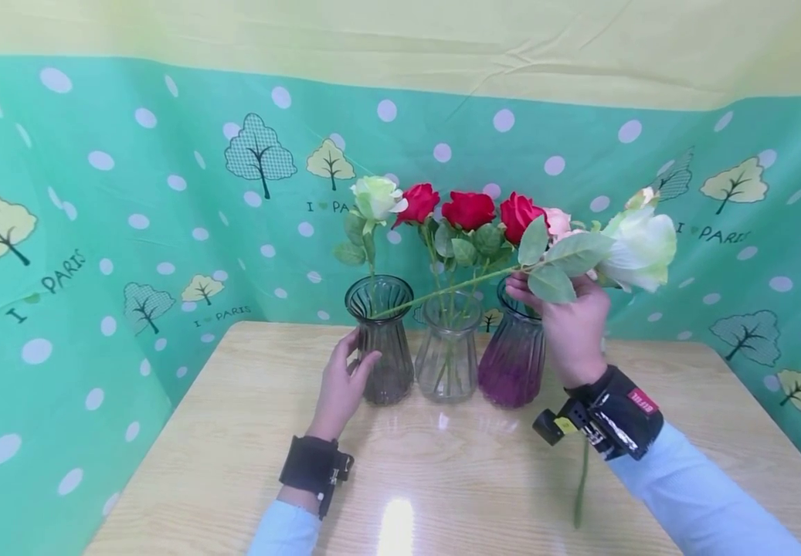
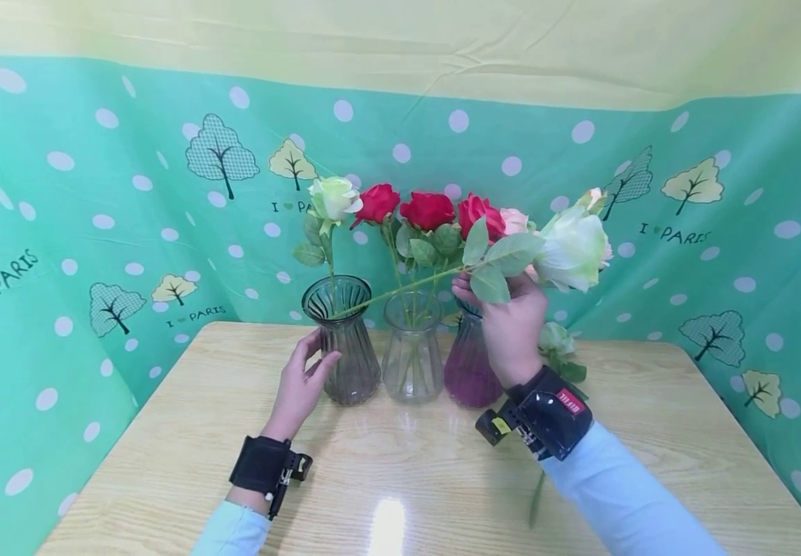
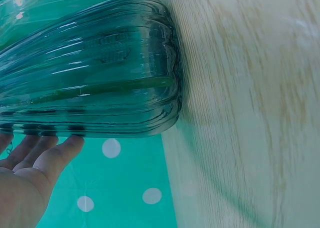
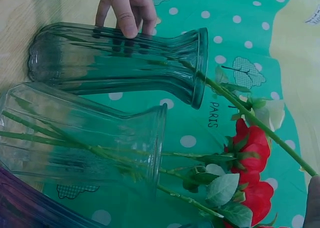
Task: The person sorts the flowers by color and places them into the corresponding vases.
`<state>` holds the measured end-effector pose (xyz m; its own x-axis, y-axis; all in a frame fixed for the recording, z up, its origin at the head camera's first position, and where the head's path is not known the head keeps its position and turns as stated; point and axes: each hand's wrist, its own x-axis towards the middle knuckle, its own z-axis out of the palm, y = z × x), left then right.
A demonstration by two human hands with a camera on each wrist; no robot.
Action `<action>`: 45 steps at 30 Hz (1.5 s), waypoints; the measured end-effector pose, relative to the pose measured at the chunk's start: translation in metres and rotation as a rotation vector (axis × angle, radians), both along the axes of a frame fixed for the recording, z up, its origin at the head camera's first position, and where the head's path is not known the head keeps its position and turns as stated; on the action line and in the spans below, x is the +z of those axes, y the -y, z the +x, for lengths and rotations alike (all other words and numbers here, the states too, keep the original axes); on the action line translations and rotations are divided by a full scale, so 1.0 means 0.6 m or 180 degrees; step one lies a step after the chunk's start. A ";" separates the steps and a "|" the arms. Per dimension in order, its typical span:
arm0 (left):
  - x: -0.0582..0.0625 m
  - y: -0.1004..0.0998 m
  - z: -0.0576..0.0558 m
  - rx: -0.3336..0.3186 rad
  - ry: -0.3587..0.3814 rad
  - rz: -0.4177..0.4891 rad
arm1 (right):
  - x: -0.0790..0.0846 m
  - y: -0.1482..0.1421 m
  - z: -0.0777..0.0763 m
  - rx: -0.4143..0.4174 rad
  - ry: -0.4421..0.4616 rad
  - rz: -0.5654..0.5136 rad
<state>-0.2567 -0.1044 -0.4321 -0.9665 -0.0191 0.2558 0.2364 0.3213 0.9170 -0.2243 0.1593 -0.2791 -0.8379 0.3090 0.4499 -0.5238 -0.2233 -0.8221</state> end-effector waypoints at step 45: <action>-0.025 0.004 -0.013 0.0021 -0.0121 -0.0064 | -0.012 0.084 -0.061 0.0260 0.0274 0.0245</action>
